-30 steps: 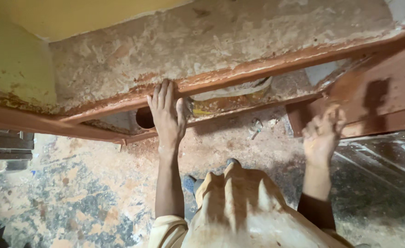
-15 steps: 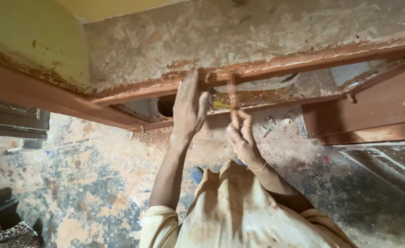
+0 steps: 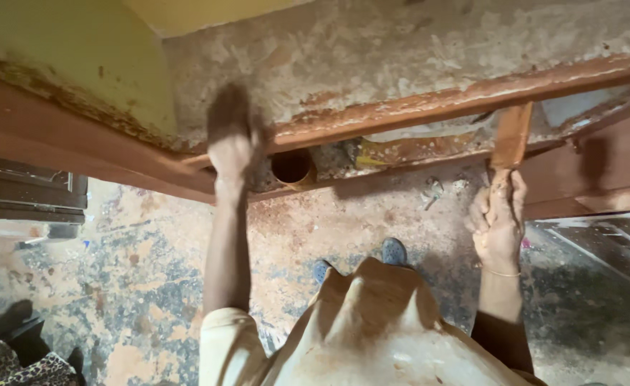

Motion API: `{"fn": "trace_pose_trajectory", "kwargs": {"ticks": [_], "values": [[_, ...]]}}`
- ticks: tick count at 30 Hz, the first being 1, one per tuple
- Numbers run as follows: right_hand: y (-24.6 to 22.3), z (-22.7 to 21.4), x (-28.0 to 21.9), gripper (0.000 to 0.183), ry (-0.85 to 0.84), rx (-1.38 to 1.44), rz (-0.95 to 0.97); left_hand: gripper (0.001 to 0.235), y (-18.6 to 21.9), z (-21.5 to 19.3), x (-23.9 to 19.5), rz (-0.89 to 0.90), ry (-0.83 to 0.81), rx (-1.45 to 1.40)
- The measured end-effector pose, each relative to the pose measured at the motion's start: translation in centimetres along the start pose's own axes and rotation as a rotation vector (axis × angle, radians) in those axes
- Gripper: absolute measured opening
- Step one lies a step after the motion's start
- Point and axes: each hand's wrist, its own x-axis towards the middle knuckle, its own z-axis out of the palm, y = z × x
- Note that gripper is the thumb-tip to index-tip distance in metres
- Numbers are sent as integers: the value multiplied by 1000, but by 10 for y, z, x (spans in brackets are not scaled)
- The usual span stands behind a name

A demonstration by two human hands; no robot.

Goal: The person paints a wooden door frame and adjacent trim with a paintbrush, applying brown paint in steady strokes. The person repeatedly dips the brush into a small container and continues coating the vertical and horizontal edges of the frame.

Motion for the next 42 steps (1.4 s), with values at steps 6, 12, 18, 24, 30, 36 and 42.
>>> {"fn": "trace_pose_trajectory", "kwargs": {"ticks": [6, 12, 18, 24, 30, 36, 42], "values": [[83, 82, 2, 24, 0, -60, -14, 48, 5, -3, -3, -19, 56, 7], [201, 162, -37, 32, -711, -111, -44, 61, -10, -7, 2, -157, -259, -239], [207, 189, -47, 8, -827, 274, 235, 76, -30, -2, 6, -330, -467, -532], [112, 121, -26, 28, -311, 34, 151, 76, -34, 11, 2, -237, -529, -368], [74, 90, -35, 18, 181, 193, -94, 76, -42, 12, 4, -209, -611, -500], [156, 182, -37, 24, -83, 60, -114, 79, -55, 12, 19, -277, -716, -791], [241, 274, -97, 35, -550, -81, 137, 77, -72, 28, 40, -504, -890, -1070]]}}
